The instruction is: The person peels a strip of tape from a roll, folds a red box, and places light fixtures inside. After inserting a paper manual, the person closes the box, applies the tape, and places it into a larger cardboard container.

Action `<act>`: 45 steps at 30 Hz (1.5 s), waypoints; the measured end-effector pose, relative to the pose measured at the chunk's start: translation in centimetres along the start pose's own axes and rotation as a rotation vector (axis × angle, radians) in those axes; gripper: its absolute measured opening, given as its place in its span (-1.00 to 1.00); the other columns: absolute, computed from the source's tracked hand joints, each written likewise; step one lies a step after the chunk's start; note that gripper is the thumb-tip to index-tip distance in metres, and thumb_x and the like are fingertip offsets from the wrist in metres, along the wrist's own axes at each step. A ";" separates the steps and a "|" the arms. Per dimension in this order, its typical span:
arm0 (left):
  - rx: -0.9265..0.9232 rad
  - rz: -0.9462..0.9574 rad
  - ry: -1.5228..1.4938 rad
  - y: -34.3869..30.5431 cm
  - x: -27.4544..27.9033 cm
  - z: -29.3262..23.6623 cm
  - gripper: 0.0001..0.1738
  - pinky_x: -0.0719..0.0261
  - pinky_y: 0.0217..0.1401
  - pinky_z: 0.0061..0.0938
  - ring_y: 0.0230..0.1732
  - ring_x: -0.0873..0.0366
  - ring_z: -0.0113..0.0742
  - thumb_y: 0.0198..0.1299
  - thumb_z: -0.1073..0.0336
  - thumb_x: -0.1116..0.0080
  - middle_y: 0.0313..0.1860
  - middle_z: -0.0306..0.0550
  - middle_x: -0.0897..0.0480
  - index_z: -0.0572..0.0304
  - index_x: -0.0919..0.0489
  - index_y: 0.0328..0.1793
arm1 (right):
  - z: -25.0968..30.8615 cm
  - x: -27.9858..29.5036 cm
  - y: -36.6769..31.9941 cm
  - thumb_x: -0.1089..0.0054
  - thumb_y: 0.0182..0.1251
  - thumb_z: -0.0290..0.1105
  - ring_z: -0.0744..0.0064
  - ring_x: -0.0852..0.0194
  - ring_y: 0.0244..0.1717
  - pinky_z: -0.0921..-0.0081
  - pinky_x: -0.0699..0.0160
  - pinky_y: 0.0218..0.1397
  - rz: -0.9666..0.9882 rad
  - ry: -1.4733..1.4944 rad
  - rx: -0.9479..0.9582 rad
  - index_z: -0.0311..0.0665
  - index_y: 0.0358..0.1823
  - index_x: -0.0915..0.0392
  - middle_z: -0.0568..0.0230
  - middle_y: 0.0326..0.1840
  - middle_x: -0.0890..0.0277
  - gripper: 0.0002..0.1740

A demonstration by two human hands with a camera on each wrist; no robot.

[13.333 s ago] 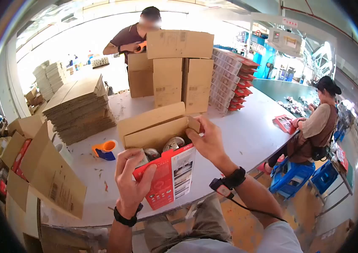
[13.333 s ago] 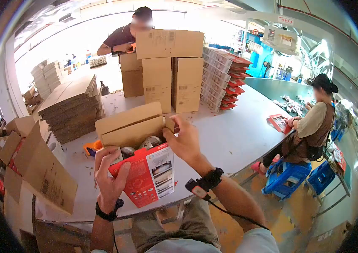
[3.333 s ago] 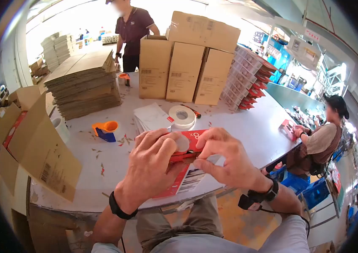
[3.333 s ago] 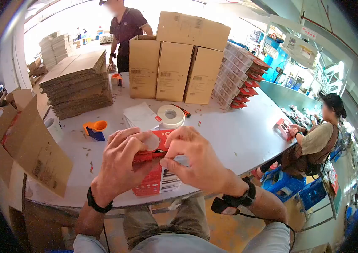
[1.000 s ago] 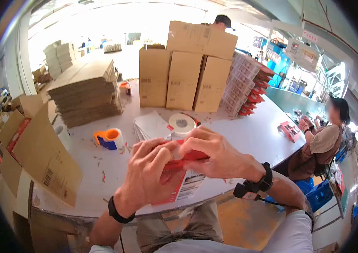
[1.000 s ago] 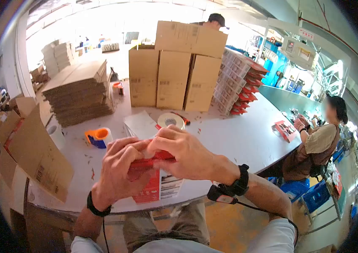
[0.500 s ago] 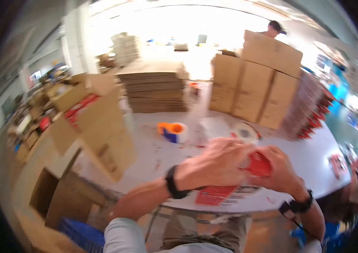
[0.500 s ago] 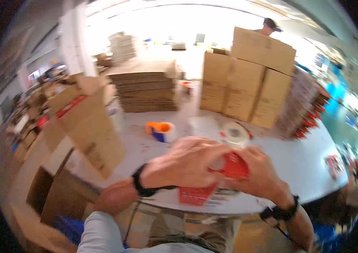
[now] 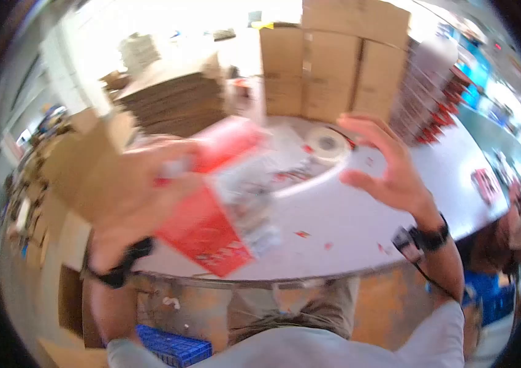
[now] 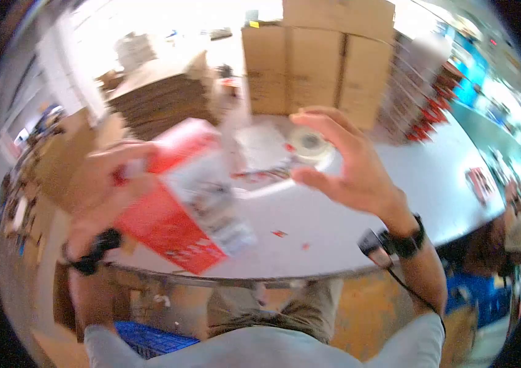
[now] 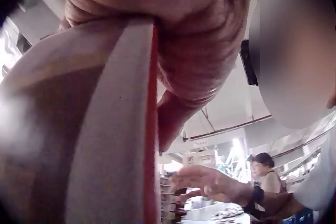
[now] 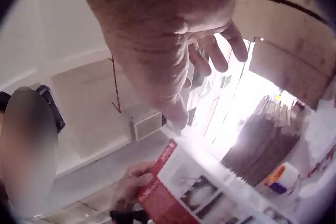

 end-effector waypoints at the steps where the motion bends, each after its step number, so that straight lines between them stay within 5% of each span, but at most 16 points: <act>1: 0.128 -0.022 0.039 0.2 0.9 1.3 -0.61 -0.67 0.13 -0.30 0.01 -0.74 -0.14 0.13 0.28 -0.37 0.04 0.03 -0.77 0.08 -0.78 0.12 | -2.1 0.9 -0.5 -0.57 0.25 -0.19 0.10 -0.53 0.34 0.22 -0.56 0.32 -0.032 -0.024 -0.073 -0.20 0.37 -0.53 0.13 0.41 -0.50 -0.32; 6: 0.280 -0.199 0.139 0.6 2.9 8.9 -0.56 -0.61 0.25 -0.29 0.07 -0.73 -0.09 0.17 0.41 -0.35 0.12 0.06 -0.75 0.15 -0.75 0.22 | -12.5 -0.8 -5.9 -0.53 0.28 -0.28 0.19 -0.62 0.20 0.27 -0.65 0.20 -0.045 0.020 -0.371 -0.21 0.15 -0.66 0.17 0.22 -0.64 -0.57; 9: 0.334 -0.001 0.299 0.3 -0.1 13.1 -0.52 -0.59 0.31 -0.35 0.16 -0.70 -0.21 0.32 0.41 -0.30 0.19 0.05 -0.72 0.22 -0.64 0.38 | -17.0 -4.7 -9.7 -0.52 0.27 -0.31 0.15 -0.65 0.16 0.24 -0.65 0.22 0.060 0.094 -0.550 -0.22 0.09 -0.69 0.15 0.14 -0.68 -0.62; 10: 0.396 -0.073 0.273 0.0 -0.6 13.7 -0.49 -0.57 0.38 -0.29 0.24 -0.68 -0.10 0.32 0.42 -0.31 0.27 0.09 -0.69 0.22 -0.61 0.42 | -17.9 -6.6 -10.6 -0.52 0.27 -0.31 0.12 -0.65 0.16 0.23 -0.64 0.23 0.105 0.126 -0.607 -0.23 0.08 -0.69 0.14 0.12 -0.68 -0.63; 13: 0.463 0.028 0.169 -0.8 0.0 15.2 -0.45 -0.52 0.45 -0.27 0.33 -0.63 -0.03 0.32 0.38 -0.33 0.33 0.11 -0.65 0.22 -0.57 0.45 | -16.1 -12.2 -10.0 -0.51 0.26 -0.39 0.12 -0.65 0.22 0.28 -0.65 0.27 0.218 0.017 -0.359 -0.26 0.06 -0.71 0.12 0.10 -0.72 -0.66; 16: 0.296 -0.027 0.318 -1.5 -0.3 14.5 -0.44 -0.46 0.51 -0.19 0.41 -0.56 -0.09 0.35 0.30 -0.33 0.38 0.08 -0.63 0.15 -0.57 0.47 | -14.2 -18.0 -7.0 -0.54 0.20 -0.38 0.01 -0.52 0.37 0.20 -0.49 0.43 0.264 0.015 -0.159 -0.26 0.14 -0.65 0.10 0.20 -0.65 -0.53; 19: 0.015 -0.367 0.806 -2.8 -1.0 6.4 -0.46 -0.37 0.56 -0.02 0.45 -0.52 0.07 0.24 0.30 -0.38 0.30 0.05 -0.67 0.11 -0.65 0.37 | -13.2 -22.7 -3.8 -0.52 0.20 -0.34 -0.01 -0.46 0.41 0.20 -0.42 0.45 0.248 -0.074 0.006 -0.24 0.19 -0.60 0.12 0.22 -0.63 -0.48; 21: -0.050 -0.417 0.429 -4.6 -3.4 3.3 -0.53 -0.35 0.57 0.07 0.45 -0.49 0.17 0.24 0.30 -0.39 0.28 0.07 -0.68 0.13 -0.68 0.29 | -14.0 -25.5 -2.6 -0.50 0.21 -0.32 0.01 -0.49 0.36 0.21 -0.41 0.41 0.234 -0.133 0.042 -0.22 0.15 -0.62 0.14 0.16 -0.65 -0.53; 23: -0.146 -0.178 0.084 -4.7 -9.1 1.8 -0.55 -0.39 0.54 0.03 0.42 -0.50 0.24 0.20 0.30 -0.42 0.26 0.06 -0.69 0.20 -0.70 0.22 | -15.9 -28.2 -2.4 -0.47 0.22 -0.33 0.05 -0.57 0.25 0.24 -0.42 0.35 0.232 -0.174 0.037 -0.20 0.04 -0.66 0.16 0.05 -0.69 -0.64; 26: 0.062 -0.045 -0.437 -4.2 -22.4 5.3 -0.54 -0.41 0.51 0.03 0.42 -0.50 0.20 0.11 0.34 -0.48 0.25 0.05 -0.70 0.21 -0.70 0.18 | -18.2 -29.4 -3.0 -0.35 0.34 -0.41 0.13 -0.63 0.10 -0.03 -0.33 0.52 0.641 0.035 -0.094 -0.20 -0.04 -0.65 0.21 -0.09 -0.68 -0.80; 29: 0.105 0.011 -0.645 -2.5 -27.5 4.6 -0.43 -0.30 0.58 -0.02 0.50 -0.42 0.11 0.15 0.28 -0.47 0.32 0.04 -0.66 0.23 -0.62 0.31 | -16.8 -23.9 -3.5 -0.23 0.36 -0.49 0.17 -0.65 -0.08 0.03 -0.45 0.35 0.680 0.193 -0.022 -0.21 -0.18 -0.64 0.26 -0.28 -0.65 -0.93; 30: 0.104 0.041 -0.706 -2.0 -29.0 3.8 -0.39 -0.25 0.62 -0.04 0.54 -0.39 0.07 0.18 0.24 -0.46 0.36 0.03 -0.63 0.24 -0.59 0.36 | -16.5 -22.3 -3.7 -0.17 0.32 -0.53 0.19 -0.63 -0.13 0.13 -0.51 0.12 0.718 0.219 -0.045 -0.23 -0.24 -0.64 0.27 -0.31 -0.64 -0.91; 33: 0.176 0.099 -1.018 -1.2 -33.2 1.5 -0.27 -0.17 0.65 -0.07 0.55 -0.37 -0.01 0.19 0.23 -0.47 0.39 0.02 -0.58 0.26 -0.49 0.48 | -16.4 -19.2 -4.4 -0.12 0.22 -0.49 0.09 -0.61 -0.29 0.17 -0.56 -0.13 0.752 0.394 -0.114 -0.28 -0.33 -0.63 0.15 -0.42 -0.61 -0.90; 36: 0.342 0.119 -1.479 -1.8 -36.4 0.4 -0.24 -0.29 0.57 -0.16 0.45 -0.46 -0.07 0.19 0.39 -0.45 0.37 0.04 -0.55 0.28 -0.42 0.52 | -16.8 -18.5 -6.1 -0.14 0.19 -0.46 0.15 -0.63 -0.30 0.21 -0.56 -0.19 0.857 0.521 -0.216 -0.31 -0.32 -0.64 0.16 -0.42 -0.63 -0.87; 45: 0.530 0.488 -1.594 -6.1 -39.7 -0.7 -0.46 -0.35 0.49 -0.21 0.34 -0.48 -0.23 0.22 0.42 -0.44 0.29 -0.04 -0.55 0.28 -0.57 0.33 | -19.6 -20.5 -8.0 -0.18 0.18 -0.33 0.38 -0.57 -0.30 0.35 -0.49 -0.23 1.193 0.614 -0.367 -0.35 -0.29 -0.69 0.21 -0.39 -0.66 -0.76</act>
Point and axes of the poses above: each hand's wrist, its own y-axis towards the middle knuckle, its own x-axis out of the back of the hand, z = x × y, the point moved 8 cm from there along y, towards the middle knuckle
